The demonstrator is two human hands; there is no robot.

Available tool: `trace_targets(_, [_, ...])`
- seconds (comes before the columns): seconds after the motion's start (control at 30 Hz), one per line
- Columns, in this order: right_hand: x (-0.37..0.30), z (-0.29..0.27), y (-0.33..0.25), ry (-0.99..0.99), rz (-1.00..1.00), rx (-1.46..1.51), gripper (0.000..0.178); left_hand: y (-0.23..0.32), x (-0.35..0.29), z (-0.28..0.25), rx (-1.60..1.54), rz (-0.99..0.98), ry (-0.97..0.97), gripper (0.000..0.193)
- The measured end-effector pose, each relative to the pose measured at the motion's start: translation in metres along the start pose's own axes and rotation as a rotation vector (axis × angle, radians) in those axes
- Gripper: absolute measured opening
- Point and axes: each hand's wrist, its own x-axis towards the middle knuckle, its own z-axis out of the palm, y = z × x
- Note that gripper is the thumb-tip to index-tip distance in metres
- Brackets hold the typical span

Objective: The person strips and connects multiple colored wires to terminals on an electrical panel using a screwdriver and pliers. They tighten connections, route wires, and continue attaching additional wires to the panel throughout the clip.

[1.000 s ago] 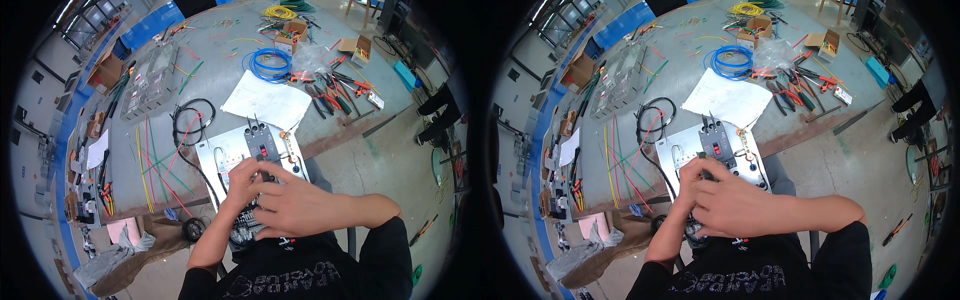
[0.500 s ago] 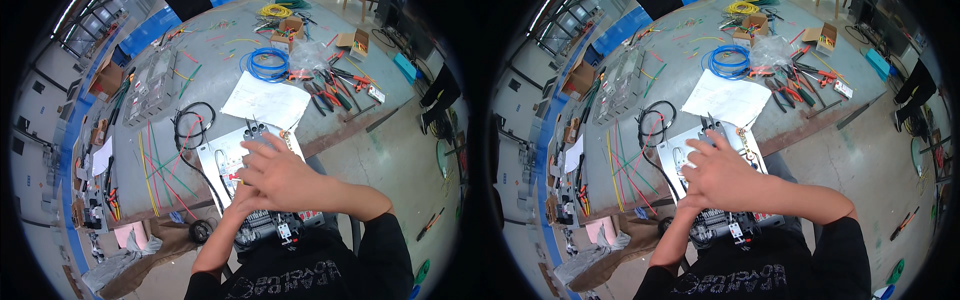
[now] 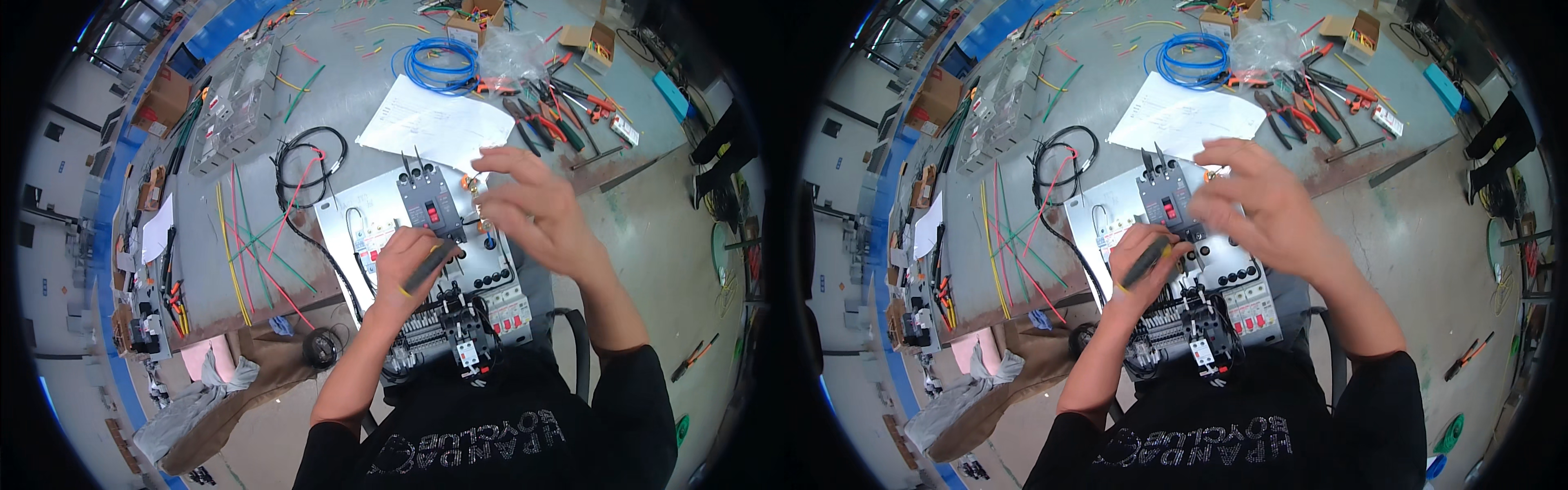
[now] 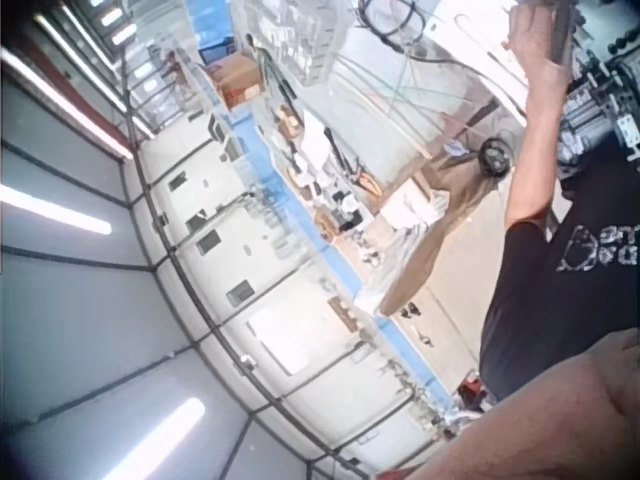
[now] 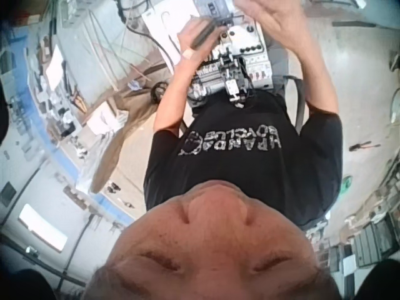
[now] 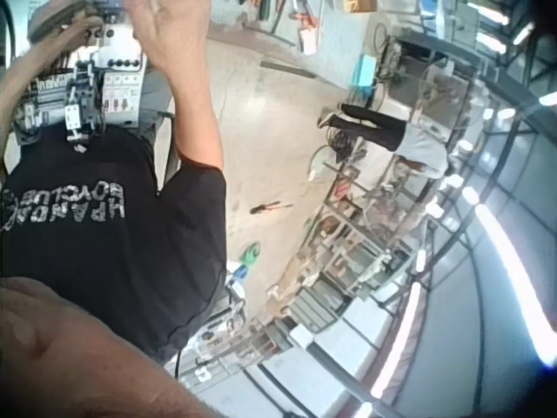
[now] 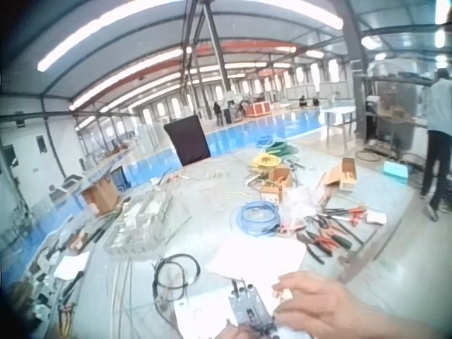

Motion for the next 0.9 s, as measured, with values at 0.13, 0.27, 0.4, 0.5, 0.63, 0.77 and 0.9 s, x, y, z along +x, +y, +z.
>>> trace_targets(0.13, [-0.023, 0.028, 0.018, -0.009, 0.314, 0.180, 0.029, -0.003, -0.001, 0.012, 0.097, -0.004, 0.065, 0.021])
trace_targets(0.27, [-0.036, 0.062, 0.011, -0.171, 0.316, 0.237, 0.044, 0.005, 0.009, 0.011, 0.066, -0.039, 0.089, 0.021])
trace_targets(0.4, [-0.040, 0.098, 0.022, 0.073, 0.148, 0.163, 0.034, -0.004, 0.006, 0.012, 0.093, 0.041, 0.093, 0.021])
trace_targets(0.5, [-0.040, 0.104, 0.023, 0.139, 0.097, 0.164, 0.027, -0.011, 0.003, 0.016, 0.076, -0.015, 0.060, 0.021])
trace_targets(0.63, [-0.045, 0.108, 0.037, 0.147, 0.011, 0.142, 0.026, -0.002, 0.008, 0.010, 0.097, 0.009, -0.031, 0.021])
trace_targets(0.77, [-0.044, 0.100, 0.032, 0.049, 0.045, 0.257, 0.029, -0.008, 0.006, -0.006, 0.095, 0.063, -0.178, 0.023])
trace_targets(0.9, [-0.041, 0.097, 0.017, 0.013, 0.093, 0.168, 0.036, -0.014, 0.000, -0.001, 0.057, -0.012, -0.144, 0.022])
